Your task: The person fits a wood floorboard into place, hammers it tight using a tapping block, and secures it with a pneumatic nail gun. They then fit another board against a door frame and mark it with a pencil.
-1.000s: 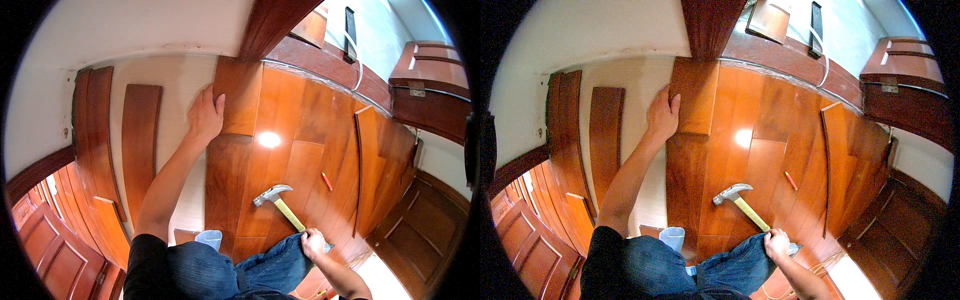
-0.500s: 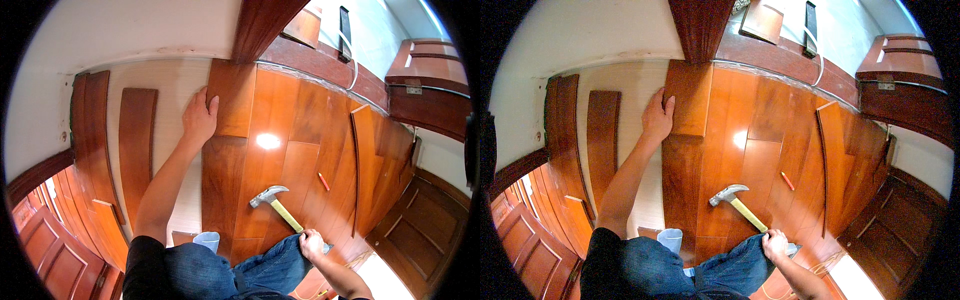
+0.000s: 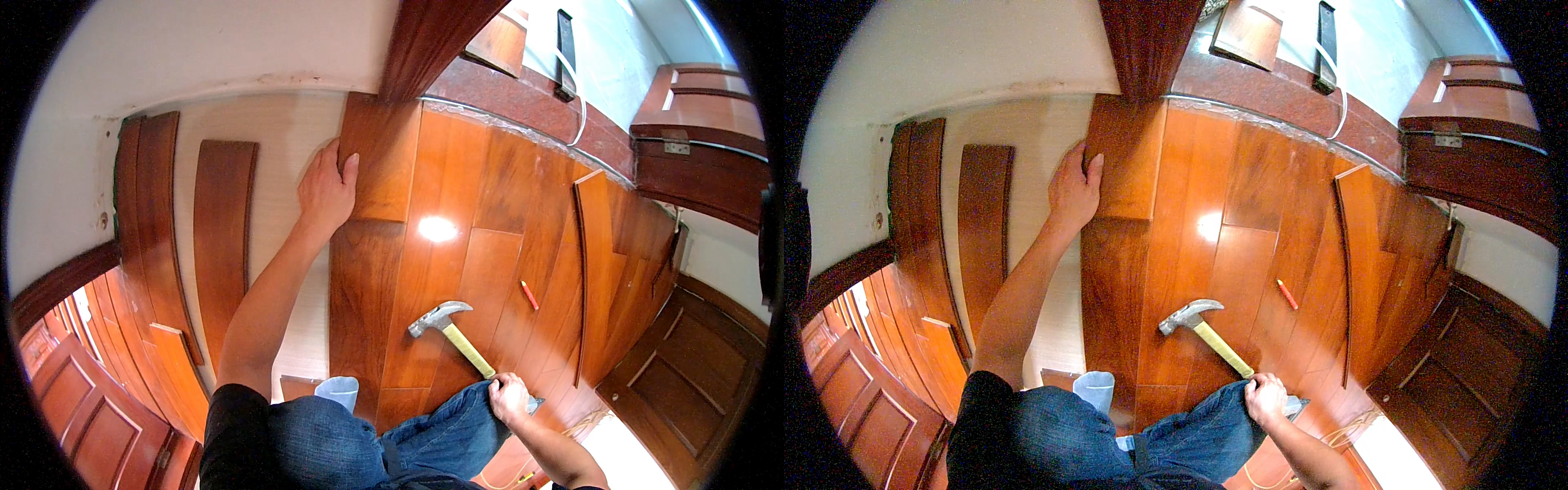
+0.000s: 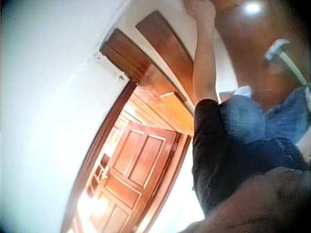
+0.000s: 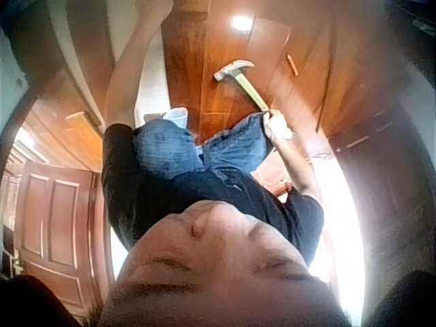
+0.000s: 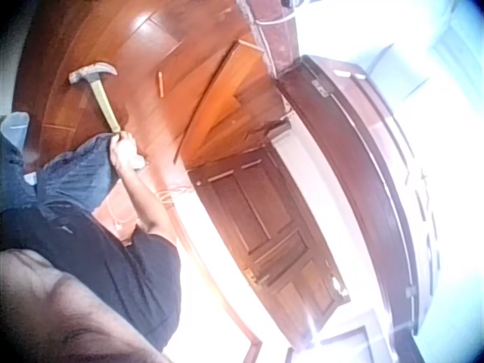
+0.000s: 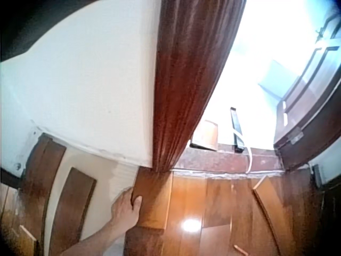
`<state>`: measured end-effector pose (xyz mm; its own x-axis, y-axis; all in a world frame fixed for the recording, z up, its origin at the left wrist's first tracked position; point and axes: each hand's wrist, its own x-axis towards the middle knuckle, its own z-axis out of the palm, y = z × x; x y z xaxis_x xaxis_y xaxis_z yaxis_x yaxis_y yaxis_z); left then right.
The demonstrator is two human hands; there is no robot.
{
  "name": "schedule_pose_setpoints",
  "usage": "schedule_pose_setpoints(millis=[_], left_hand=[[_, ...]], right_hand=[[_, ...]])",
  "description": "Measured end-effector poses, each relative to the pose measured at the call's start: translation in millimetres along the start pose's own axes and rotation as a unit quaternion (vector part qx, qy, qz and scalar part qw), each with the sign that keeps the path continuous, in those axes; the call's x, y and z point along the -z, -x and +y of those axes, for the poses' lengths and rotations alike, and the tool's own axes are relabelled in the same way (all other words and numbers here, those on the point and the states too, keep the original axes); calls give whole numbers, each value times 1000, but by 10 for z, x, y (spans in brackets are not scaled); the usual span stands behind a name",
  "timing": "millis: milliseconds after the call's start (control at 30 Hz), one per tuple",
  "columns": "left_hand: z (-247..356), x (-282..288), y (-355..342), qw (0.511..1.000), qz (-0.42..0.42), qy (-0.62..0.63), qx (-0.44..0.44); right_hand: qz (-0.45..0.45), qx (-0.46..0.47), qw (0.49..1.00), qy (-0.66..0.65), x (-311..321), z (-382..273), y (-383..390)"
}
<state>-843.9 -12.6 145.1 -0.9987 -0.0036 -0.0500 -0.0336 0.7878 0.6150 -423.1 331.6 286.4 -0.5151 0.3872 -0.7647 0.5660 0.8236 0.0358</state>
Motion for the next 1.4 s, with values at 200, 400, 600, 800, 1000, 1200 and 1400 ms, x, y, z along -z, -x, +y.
schedule_pose_setpoints(millis=[200,400,600,800,1000,1200,1400], left_hand=[[57,48,-17,999,-29,10,23],[78,54,-16,1000,-24,-3,19],[54,45,-10,1000,-18,0,15],[45,12,-1,1000,-4,8,19],[58,38,1,1000,-4,18,10],[35,-55,-1,997,5,70,41],[56,-7,-22,996,-15,73,51]], right_hand=[[-2,0,1000,4,-36,41,-11],[-6,-8,1000,8,-22,15,-13],[-5,0,1000,6,-8,-5,-9],[4,0,1000,8,-42,19,9],[9,7,1000,14,-42,42,-7],[-3,-9,1000,19,9,21,-10],[-7,-12,1000,22,26,-3,-23]])
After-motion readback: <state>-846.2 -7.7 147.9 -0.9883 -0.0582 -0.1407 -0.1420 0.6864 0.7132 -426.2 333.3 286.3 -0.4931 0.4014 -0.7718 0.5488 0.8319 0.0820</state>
